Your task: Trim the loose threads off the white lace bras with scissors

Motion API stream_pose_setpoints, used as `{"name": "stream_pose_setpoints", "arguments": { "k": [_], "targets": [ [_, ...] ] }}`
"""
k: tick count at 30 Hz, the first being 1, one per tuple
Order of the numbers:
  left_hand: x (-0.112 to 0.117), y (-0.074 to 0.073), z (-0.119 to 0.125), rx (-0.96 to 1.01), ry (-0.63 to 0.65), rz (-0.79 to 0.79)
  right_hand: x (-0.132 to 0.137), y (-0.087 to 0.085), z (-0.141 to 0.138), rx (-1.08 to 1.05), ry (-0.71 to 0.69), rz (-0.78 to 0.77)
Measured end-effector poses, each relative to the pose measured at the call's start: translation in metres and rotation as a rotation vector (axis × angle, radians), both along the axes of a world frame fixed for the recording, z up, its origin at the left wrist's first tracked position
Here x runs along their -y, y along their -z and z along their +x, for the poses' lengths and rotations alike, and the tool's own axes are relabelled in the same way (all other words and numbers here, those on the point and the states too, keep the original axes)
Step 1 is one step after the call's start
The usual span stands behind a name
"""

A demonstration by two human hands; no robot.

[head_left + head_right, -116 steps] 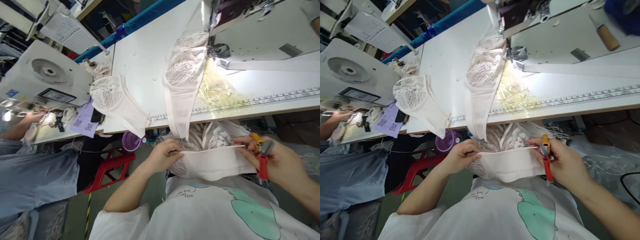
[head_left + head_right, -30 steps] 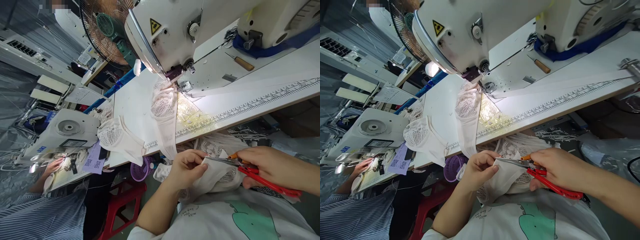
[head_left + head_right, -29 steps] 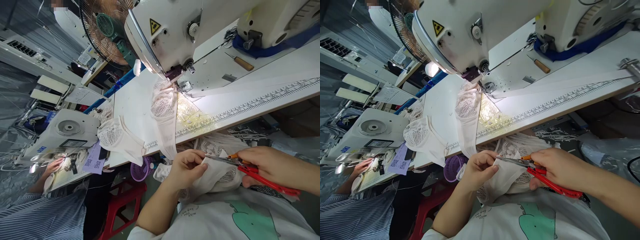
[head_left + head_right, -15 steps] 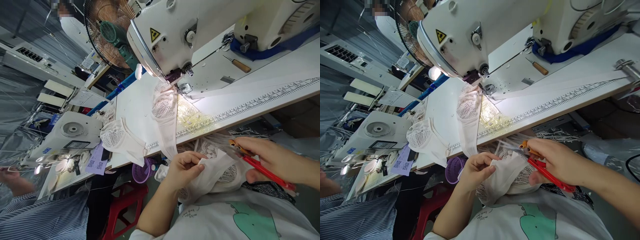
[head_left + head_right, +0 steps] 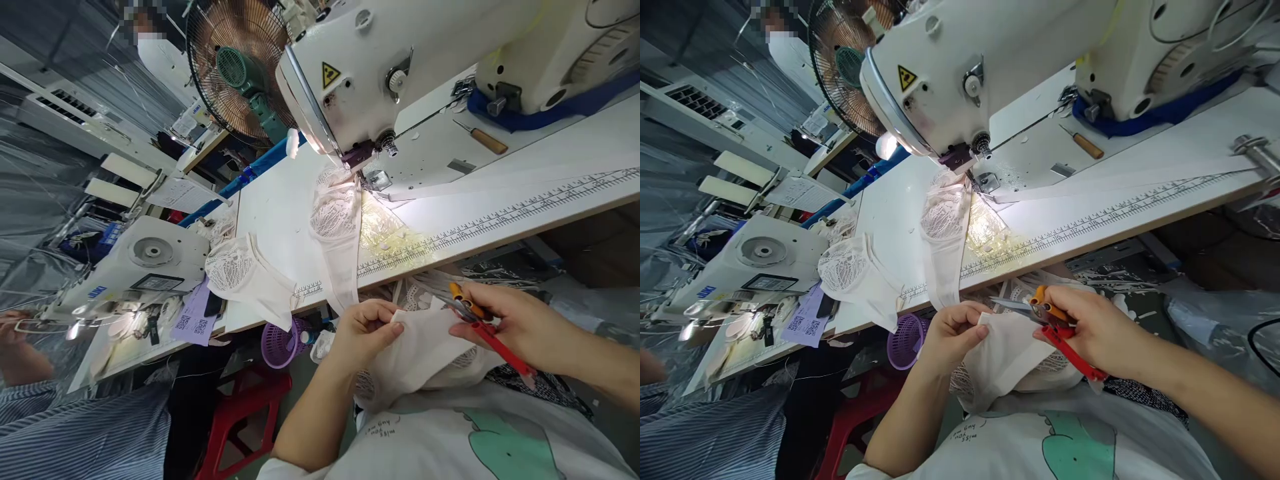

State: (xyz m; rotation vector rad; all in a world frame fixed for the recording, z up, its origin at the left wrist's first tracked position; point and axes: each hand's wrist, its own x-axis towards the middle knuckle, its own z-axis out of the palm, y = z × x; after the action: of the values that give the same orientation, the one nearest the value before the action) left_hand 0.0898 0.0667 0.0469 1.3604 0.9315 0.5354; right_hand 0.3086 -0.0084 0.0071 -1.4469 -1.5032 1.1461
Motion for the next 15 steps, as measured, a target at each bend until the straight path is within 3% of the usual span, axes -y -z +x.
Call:
{"name": "stream_pose_setpoints", "arguments": {
  "k": [5,7,10,13,15],
  "targets": [
    [-0.003,0.007,-0.004,0.002,-0.080,0.008,0.006,-0.010,0.000,-0.060,0.059,-0.109],
    [0.000,0.010,-0.006,-0.021,-0.095,0.098,0.010,-0.017,-0.001,-0.091,0.060,-0.139],
    [0.016,0.014,-0.013,-0.131,-0.105,0.517,0.012,-0.029,-0.009,-0.152,0.075,-0.111],
    [0.045,0.022,-0.029,-0.281,0.108,0.968,0.012,-0.045,-0.023,-0.211,0.102,0.036],
    [0.062,0.031,-0.047,-0.424,0.221,1.057,0.011,-0.057,-0.032,-0.214,0.069,0.145]
  ]
}}
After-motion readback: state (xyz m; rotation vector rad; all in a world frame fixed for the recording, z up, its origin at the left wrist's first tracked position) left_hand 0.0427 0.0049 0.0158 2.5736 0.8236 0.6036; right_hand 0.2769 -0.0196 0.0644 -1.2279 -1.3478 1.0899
